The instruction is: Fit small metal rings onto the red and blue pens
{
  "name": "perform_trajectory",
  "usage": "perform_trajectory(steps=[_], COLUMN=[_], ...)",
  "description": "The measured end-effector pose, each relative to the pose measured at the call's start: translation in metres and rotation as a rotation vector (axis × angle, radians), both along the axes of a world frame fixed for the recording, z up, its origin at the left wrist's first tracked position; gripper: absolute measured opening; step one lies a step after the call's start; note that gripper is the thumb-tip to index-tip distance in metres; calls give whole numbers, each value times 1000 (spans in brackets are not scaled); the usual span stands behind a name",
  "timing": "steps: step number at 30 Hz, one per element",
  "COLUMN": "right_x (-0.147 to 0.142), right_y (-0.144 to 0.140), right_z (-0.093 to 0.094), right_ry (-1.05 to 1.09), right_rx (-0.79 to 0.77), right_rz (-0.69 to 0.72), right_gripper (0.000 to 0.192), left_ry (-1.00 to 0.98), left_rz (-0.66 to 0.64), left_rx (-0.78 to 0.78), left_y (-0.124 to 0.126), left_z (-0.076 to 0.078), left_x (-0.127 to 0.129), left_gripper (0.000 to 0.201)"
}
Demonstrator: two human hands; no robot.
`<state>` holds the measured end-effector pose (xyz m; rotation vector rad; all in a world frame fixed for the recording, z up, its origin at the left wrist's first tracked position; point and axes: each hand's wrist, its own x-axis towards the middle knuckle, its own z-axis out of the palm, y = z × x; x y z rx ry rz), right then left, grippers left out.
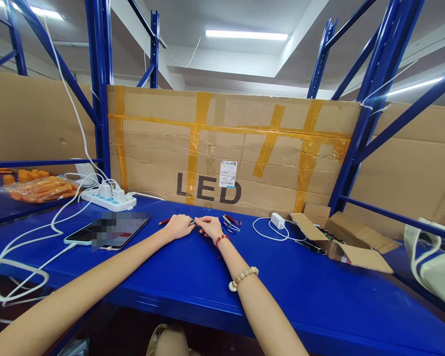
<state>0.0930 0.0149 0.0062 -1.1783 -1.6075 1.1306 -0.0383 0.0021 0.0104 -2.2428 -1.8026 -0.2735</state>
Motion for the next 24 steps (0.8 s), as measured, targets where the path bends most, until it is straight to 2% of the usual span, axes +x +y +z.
perform_trajectory(steps=[24], right_x=[-2], right_y=[0], right_z=[0], right_ry=[-56], right_rx=[14], right_rz=[3], right_gripper=[20], left_ry=[5], left_rz=[0], left_rx=[-7], left_y=[1], left_z=[-1], left_x=[0], left_gripper=[39])
